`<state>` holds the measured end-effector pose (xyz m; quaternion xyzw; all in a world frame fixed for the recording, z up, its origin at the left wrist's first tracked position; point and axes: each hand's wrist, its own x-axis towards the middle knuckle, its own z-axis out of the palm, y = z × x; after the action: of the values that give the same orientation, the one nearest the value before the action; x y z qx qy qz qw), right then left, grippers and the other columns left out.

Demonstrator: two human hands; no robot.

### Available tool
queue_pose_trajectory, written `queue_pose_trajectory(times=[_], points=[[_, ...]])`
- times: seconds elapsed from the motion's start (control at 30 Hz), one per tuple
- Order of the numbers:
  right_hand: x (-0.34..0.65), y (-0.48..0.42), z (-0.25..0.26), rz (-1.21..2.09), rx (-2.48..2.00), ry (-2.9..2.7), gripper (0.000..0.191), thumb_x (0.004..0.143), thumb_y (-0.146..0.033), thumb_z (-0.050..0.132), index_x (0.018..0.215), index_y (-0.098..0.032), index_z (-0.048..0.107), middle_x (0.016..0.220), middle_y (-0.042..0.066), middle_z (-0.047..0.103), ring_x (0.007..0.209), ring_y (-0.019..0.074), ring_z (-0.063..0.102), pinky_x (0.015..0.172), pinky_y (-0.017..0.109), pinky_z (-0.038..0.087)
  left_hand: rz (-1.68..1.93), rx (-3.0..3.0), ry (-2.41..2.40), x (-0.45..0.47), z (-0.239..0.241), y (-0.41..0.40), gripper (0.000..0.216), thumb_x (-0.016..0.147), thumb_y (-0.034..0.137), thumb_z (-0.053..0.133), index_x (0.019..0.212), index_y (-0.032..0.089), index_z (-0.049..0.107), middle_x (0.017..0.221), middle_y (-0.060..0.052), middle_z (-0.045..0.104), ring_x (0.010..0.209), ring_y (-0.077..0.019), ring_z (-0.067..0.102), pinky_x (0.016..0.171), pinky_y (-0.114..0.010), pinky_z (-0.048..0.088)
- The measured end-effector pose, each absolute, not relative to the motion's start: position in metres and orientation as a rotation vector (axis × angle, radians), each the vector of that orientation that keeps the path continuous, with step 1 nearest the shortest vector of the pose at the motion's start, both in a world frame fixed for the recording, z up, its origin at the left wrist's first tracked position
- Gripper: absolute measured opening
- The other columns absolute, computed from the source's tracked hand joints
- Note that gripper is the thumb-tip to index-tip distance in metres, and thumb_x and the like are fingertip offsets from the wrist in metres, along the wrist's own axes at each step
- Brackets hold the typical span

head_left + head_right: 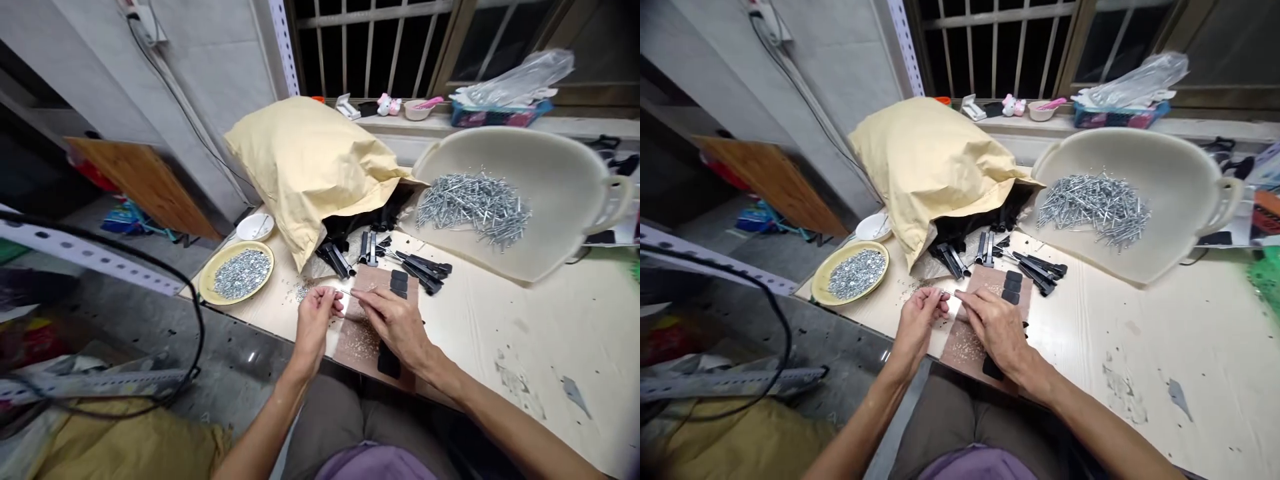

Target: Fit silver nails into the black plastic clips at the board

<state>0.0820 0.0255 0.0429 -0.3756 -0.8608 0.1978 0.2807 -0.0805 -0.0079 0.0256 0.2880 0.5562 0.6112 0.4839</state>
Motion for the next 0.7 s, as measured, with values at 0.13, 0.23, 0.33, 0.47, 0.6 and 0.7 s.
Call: queue_pose_trajectory(times=[0.13,0.23,0.33,0.47,0.6,0.7], points=[[0.081,0.028,0.041,0.448,-1.048,-2.363,0.032,0.096,-0.025,0.04,0.121,-0.026,0.06,0.088,0.003,0.063,0.078,0.0146,0.061,0.07,0.025,0.047,1.57,0.606,1.183,-0.06,0.032,-0.007,0.025,0.079,0.037,0.065,0.082,0.014,0.055,0.069,0.001,0.058,0.062,-0.0077,0.054,0.062,-0.02,0.044],[0.084,0.03,0.043,0.364,-1.086,-2.401,0.031,0.096,-0.026,0.04,0.119,-0.027,0.061,0.088,0.003,0.063,0.079,0.0145,0.061,0.068,0.024,0.045,1.593,0.592,1.112,-0.057,0.032,-0.004,0.022,0.081,0.035,0.064,0.082,0.014,0.056,0.069,0.001,0.058,0.062,-0.0076,0.054,0.063,-0.02,0.044],[0.086,0.029,0.044,0.304,-1.114,-2.421,0.029,0.096,-0.028,0.041,0.116,-0.027,0.062,0.088,0.003,0.064,0.08,0.0142,0.061,0.067,0.023,0.043,1.612,0.599,1.109,-0.057,0.029,-0.001,0.021,0.08,0.034,0.065,0.082,0.014,0.056,0.069,0.001,0.058,0.062,-0.0082,0.055,0.064,-0.021,0.045],[0.087,0.027,0.043,0.217,-1.155,-2.4,0.028,0.097,-0.028,0.041,0.114,-0.026,0.063,0.089,0.003,0.065,0.078,0.0137,0.061,0.063,0.023,0.04,1.616,0.665,1.208,-0.057,0.027,0.001,0.022,0.078,0.034,0.067,0.081,0.014,0.058,0.069,0.0,0.06,0.063,-0.0086,0.056,0.065,-0.022,0.046],[0.091,0.025,0.041,0.159,-1.185,-2.379,0.027,0.097,-0.028,0.04,0.109,-0.023,0.064,0.09,0.003,0.066,0.074,0.0134,0.061,0.06,0.025,0.038,1.532,0.669,1.22,-0.06,0.026,0.004,0.022,0.073,0.031,0.072,0.084,0.014,0.062,0.07,0.001,0.061,0.062,-0.008,0.057,0.064,-0.021,0.047],[0.095,0.025,0.041,0.114,-1.219,-2.378,0.024,0.096,-0.027,0.041,0.101,-0.022,0.065,0.087,0.002,0.066,0.073,0.0133,0.06,0.059,0.026,0.036,1.452,0.664,1.229,-0.061,0.022,0.006,0.025,0.071,0.03,0.073,0.088,0.013,0.066,0.071,0.0,0.063,0.062,-0.0082,0.057,0.063,-0.02,0.047]])
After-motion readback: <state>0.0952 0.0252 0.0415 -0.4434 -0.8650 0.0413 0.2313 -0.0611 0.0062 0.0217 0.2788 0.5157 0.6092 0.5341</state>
